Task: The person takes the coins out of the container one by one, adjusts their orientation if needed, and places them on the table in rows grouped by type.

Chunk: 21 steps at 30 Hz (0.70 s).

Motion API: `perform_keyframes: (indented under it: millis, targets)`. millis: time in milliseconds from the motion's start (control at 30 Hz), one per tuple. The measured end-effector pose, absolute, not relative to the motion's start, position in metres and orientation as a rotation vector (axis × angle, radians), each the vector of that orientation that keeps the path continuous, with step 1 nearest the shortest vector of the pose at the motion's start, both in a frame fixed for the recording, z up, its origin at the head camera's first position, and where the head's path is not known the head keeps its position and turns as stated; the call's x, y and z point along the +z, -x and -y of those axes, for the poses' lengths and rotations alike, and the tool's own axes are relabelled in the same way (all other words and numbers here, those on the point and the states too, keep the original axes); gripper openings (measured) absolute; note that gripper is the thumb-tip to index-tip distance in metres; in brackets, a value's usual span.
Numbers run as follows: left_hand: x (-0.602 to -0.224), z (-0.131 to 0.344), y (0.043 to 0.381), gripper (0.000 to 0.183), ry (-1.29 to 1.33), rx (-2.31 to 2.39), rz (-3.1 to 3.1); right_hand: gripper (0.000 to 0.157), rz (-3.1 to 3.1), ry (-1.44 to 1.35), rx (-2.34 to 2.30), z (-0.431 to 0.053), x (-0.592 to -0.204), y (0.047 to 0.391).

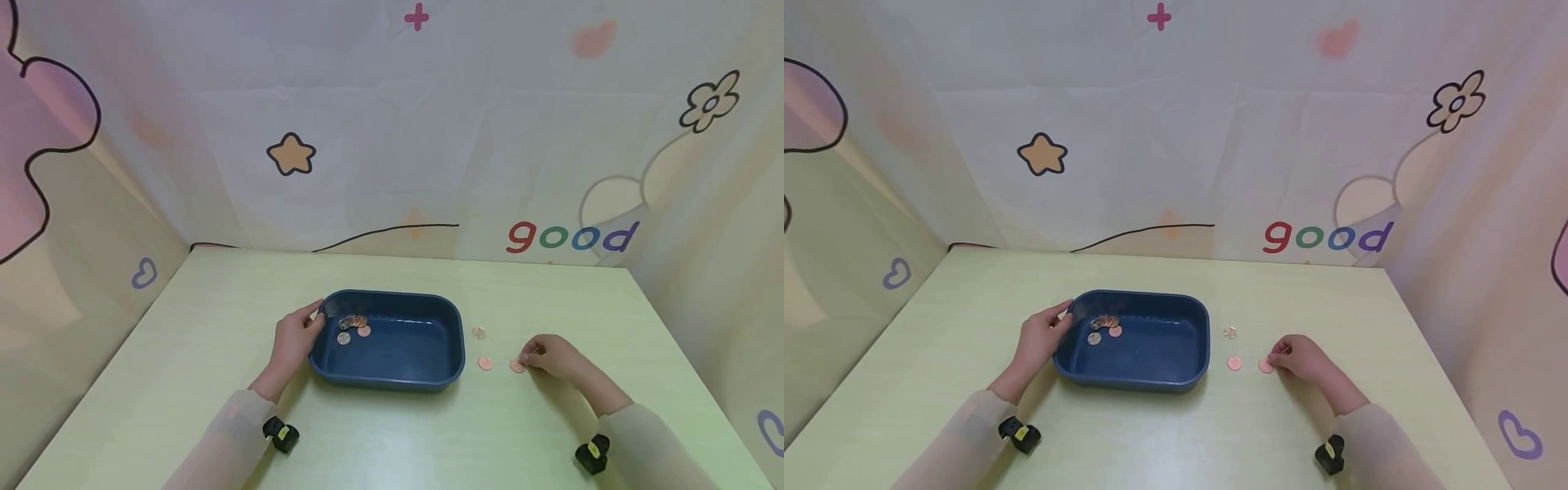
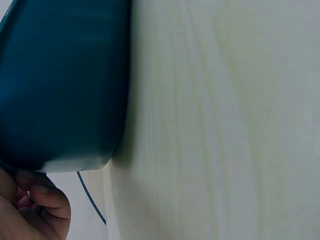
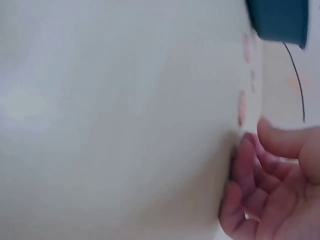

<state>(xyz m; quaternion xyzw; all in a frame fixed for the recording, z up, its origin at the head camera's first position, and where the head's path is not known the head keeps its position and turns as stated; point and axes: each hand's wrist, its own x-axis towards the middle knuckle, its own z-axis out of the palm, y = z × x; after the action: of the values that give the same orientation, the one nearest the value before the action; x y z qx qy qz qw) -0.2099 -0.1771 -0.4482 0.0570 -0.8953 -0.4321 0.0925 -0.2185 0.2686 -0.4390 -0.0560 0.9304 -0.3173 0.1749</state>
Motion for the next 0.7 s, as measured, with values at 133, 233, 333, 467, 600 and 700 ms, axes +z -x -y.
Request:
perform_keyframes:
  millis: [133,233,333,467,600,700]
  targets:
    - [-0.448,0.177,0.209,0.040,-0.169,-1.280,2.649,0.022,-2.508,0.158,-0.941,-0.274,-0.431,0.222]
    - [-0.448,0.177,0.211,0.041,-0.169,-1.286,2.648,0.025,-2.482,0.190,-0.933,-0.277,-0.424,0.226]
    - [-0.449,0.177,0.212,0.041,-0.170,-1.294,2.650,0.029,-2.502,0.256,-0.920,-0.277,-0.411,0.230]
    - [-0.449,0.178,0.213,0.041,-0.172,-1.297,2.648,0.032,-2.545,0.370,-0.929,-0.269,-0.387,0.237]
    - [-0.449,0.178,0.213,0.041,-0.172,-1.297,2.656,0.032,-2.576,0.471,-0.932,-0.254,-0.367,0.246]
    - [-0.449,0.178,0.213,0.042,-0.167,-1.297,2.661,0.031,-2.597,0.534,-0.920,-0.240,-0.355,0.253]
